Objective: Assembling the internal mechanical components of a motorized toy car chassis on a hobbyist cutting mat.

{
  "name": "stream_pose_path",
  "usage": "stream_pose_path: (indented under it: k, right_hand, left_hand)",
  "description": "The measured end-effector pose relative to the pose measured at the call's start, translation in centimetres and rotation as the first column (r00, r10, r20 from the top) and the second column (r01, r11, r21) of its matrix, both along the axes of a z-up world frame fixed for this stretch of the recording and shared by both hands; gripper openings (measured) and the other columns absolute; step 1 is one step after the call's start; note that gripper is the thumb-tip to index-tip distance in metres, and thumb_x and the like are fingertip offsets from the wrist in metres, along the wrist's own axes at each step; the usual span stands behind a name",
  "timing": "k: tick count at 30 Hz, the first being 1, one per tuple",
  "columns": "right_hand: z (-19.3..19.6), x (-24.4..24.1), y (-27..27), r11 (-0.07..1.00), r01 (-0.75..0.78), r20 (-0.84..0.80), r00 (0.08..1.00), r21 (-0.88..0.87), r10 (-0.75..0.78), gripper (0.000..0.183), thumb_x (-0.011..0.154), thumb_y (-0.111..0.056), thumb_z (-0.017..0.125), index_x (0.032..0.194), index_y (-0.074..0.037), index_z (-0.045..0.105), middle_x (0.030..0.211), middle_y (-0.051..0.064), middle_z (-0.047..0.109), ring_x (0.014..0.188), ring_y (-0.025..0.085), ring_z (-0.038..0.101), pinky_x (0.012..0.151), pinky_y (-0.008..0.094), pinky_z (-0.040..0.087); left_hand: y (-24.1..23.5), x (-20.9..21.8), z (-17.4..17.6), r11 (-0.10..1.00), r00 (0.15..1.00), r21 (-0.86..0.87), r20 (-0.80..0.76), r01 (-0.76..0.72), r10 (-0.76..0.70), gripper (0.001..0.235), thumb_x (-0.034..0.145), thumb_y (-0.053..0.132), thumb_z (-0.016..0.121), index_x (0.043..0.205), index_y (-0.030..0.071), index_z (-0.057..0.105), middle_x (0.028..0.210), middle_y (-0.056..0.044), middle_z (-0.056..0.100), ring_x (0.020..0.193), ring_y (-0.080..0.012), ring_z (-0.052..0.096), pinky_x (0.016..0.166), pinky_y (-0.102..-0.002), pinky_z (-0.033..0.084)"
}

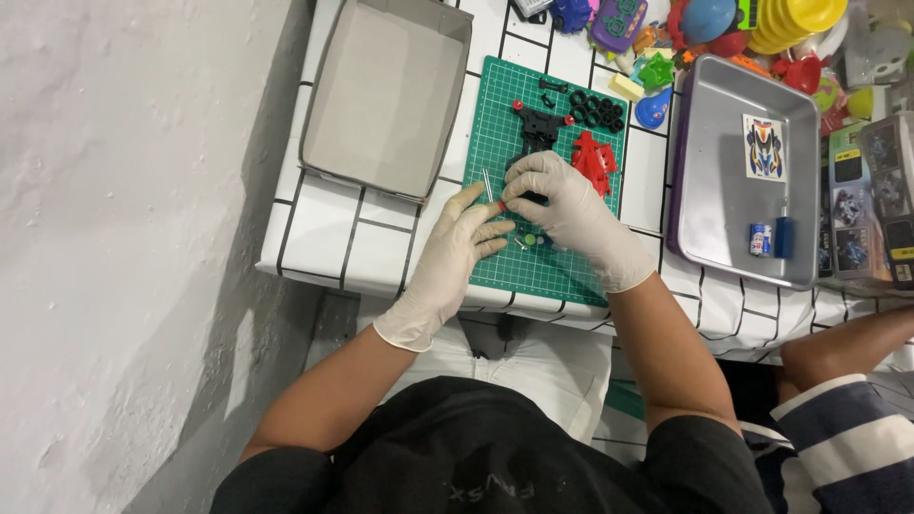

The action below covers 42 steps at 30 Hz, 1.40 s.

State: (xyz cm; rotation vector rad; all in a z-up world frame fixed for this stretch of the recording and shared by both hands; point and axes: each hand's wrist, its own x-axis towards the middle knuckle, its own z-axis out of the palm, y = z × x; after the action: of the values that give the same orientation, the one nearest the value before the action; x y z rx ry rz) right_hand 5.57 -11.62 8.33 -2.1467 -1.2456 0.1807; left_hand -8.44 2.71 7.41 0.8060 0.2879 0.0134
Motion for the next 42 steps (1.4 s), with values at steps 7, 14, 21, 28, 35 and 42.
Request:
stream_pose_path:
  k: [7, 14, 21, 28, 35, 42]
  right_hand:
    - [0.3, 1.0, 0.3, 0.99, -0.071, 0.082, 0.993, -0.125, 0.082, 0.008, 0.089, -0.004, 0.08, 0.093, -0.003, 0.072, 0.102, 0.014, 0.066, 0.106, 0.035, 0.064, 0.089, 0.047, 0.054]
    - [0.9, 1.3, 0.8, 0.964, -0.098, 0.087, 0.989, -0.245, 0.123, 0.005, 0.09, -0.006, 0.077, 0.091, -0.006, 0.072, 0.101, 0.013, 0.067, 0.105, 0.034, 0.065, 0.088, 0.046, 0.055]
    - [1.2, 1.5, 0.8, 0.931, -0.093, 0.177, 0.971, -0.352, 0.164, 0.005, 0.089, -0.011, 0.077, 0.089, -0.01, 0.072, 0.101, 0.007, 0.066, 0.108, 0.03, 0.063, 0.088, 0.043, 0.053]
    - [0.0, 2.0, 0.6, 0.909, -0.068, 0.265, 0.945, -0.412, 0.191, 0.006, 0.09, -0.017, 0.077, 0.091, -0.014, 0.072, 0.106, 0.006, 0.064, 0.114, 0.029, 0.061, 0.088, 0.042, 0.051]
    - [0.3, 2.0, 0.5, 0.908, -0.075, 0.308, 0.927, -0.411, 0.216, 0.009, 0.09, -0.02, 0.078, 0.091, -0.015, 0.071, 0.108, 0.006, 0.064, 0.114, 0.03, 0.061, 0.086, 0.042, 0.05]
    - [1.1, 1.7, 0.1, 0.952, -0.085, 0.285, 0.943, -0.295, 0.172, 0.01, 0.089, -0.015, 0.079, 0.091, -0.013, 0.07, 0.106, 0.008, 0.066, 0.111, 0.031, 0.064, 0.084, 0.043, 0.051]
  left_hand:
    - [0.1, 0.0, -0.4, 1.0, 1.0, 0.001, 0.013, 0.016, -0.016, 0.061, 0.106, 0.023, 0.04, 0.159, 0.001, 0.018, 0.138, -0.025, 0.042, 0.12, -0.028, 0.058, 0.097, -0.034, 0.051]
    - [0.0, 0.0, -0.6, 1.0, 0.999, 0.007, 0.023, 0.022, -0.023, 0.06, 0.107, 0.023, 0.039, 0.159, 0.001, 0.017, 0.139, -0.025, 0.042, 0.119, -0.0265, 0.058, 0.097, -0.032, 0.051]
    - [0.0, 0.0, -0.8, 1.0, 0.999, 0.013, 0.04, 0.022, -0.022, 0.061, 0.107, 0.024, 0.039, 0.158, 0.0, 0.016, 0.139, -0.026, 0.041, 0.12, -0.027, 0.057, 0.098, -0.033, 0.051]
    - [-0.1, 0.1, -1.1, 1.0, 0.999, 0.016, 0.044, 0.019, -0.02, 0.061, 0.107, 0.024, 0.039, 0.158, 0.0, 0.017, 0.138, -0.024, 0.043, 0.117, -0.0259, 0.058, 0.096, -0.031, 0.051]
    - [-0.2, 0.0, -1.0, 1.0, 0.999, 0.019, 0.039, 0.013, -0.014, 0.061, 0.107, 0.024, 0.039, 0.158, 0.0, 0.018, 0.139, -0.026, 0.043, 0.118, -0.0266, 0.058, 0.096, -0.033, 0.051]
    - [0.0, 0.0, -0.9, 1.0, 1.0, 0.019, 0.027, 0.015, -0.016, 0.061, 0.106, 0.023, 0.04, 0.158, 0.0, 0.018, 0.138, -0.025, 0.045, 0.118, -0.027, 0.059, 0.095, -0.033, 0.052]
